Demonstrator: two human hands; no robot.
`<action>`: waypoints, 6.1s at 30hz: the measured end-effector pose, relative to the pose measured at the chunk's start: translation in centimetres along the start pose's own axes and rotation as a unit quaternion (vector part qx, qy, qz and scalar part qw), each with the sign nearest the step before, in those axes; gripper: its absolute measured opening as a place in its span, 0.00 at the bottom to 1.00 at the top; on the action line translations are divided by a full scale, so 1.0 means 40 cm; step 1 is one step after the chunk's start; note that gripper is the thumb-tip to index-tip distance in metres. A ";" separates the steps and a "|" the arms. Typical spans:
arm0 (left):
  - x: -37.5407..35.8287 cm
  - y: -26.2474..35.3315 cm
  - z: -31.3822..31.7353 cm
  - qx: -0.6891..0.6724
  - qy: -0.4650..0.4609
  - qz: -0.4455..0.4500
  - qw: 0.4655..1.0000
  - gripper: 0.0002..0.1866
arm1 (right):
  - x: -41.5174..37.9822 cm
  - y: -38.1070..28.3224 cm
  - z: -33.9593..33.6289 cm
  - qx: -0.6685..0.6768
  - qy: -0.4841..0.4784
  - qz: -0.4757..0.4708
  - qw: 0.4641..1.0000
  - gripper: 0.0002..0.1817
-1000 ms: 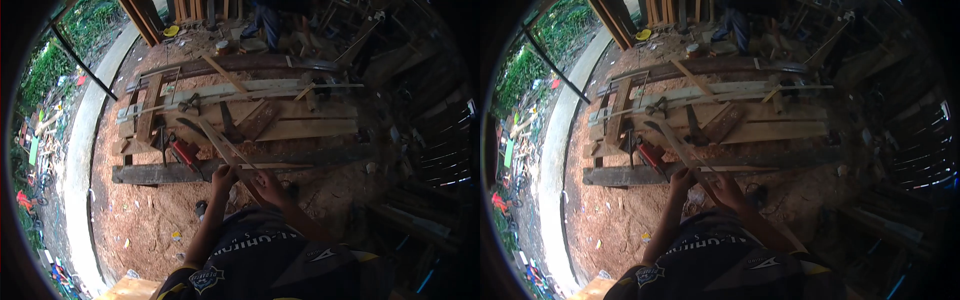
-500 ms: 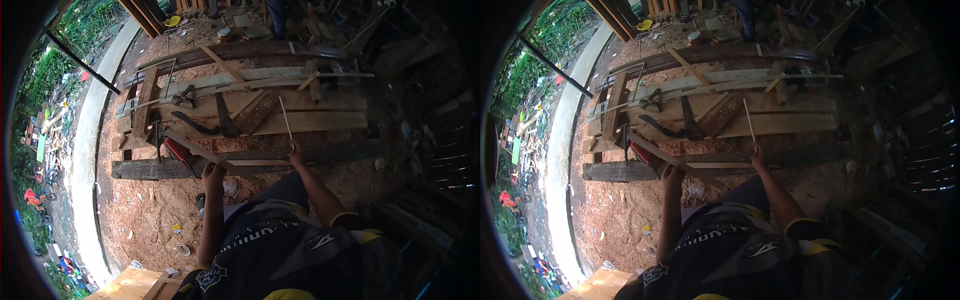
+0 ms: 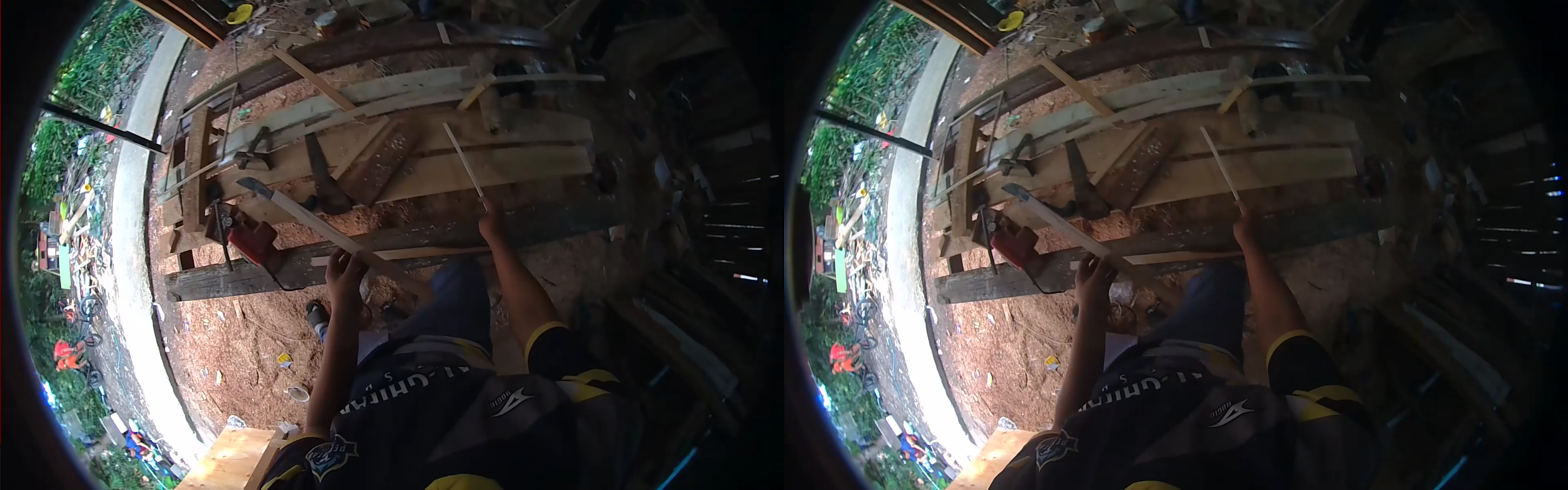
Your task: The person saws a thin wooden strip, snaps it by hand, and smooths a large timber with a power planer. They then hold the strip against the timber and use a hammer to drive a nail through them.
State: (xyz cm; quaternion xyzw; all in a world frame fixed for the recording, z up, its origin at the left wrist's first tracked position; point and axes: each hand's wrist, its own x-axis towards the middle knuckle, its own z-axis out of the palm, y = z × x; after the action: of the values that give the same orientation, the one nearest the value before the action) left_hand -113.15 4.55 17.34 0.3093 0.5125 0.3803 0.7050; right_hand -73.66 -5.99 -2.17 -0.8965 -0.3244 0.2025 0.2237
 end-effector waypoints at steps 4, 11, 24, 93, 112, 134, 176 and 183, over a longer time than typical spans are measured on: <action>-0.002 -0.055 0.083 0.006 0.001 -0.031 1.000 0.25 | -0.004 0.110 0.011 0.153 0.006 -0.049 0.987 0.32; -0.027 -0.059 0.073 0.006 -0.008 -0.019 1.000 0.24 | -0.075 0.002 -0.071 0.050 0.088 -0.132 0.986 0.21; -0.127 0.180 -0.193 -0.109 0.050 0.141 0.983 0.21 | -0.618 -0.756 -0.091 0.241 -0.313 -0.287 0.873 0.19; 0.387 0.316 -1.750 -0.028 0.375 0.025 0.926 0.20 | -0.873 -1.615 1.232 -0.037 -0.292 -0.549 0.783 0.21; 0.480 0.359 -1.751 -0.019 0.458 0.094 0.884 0.28 | -0.854 -1.648 1.231 -0.036 -0.335 -0.562 0.756 0.20; 0.490 0.376 -1.750 -0.002 0.469 0.098 0.878 0.25 | -0.866 -1.648 1.235 -0.041 -0.345 -0.582 0.735 0.23; 0.482 0.413 -2.263 -0.088 0.430 0.039 0.898 0.12 | -1.107 -2.182 1.627 -0.024 -0.294 -0.557 0.776 0.14; 0.509 0.434 -2.326 -0.114 0.413 0.036 0.903 0.12 | -1.122 -2.197 1.656 -0.007 -0.268 -0.573 0.774 0.12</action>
State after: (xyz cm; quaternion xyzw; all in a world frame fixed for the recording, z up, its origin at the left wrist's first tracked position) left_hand -202.29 35.25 -4.62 0.0602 0.6991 0.5548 0.4470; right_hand -182.23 42.29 0.23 -0.4556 -0.8262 0.2669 0.1962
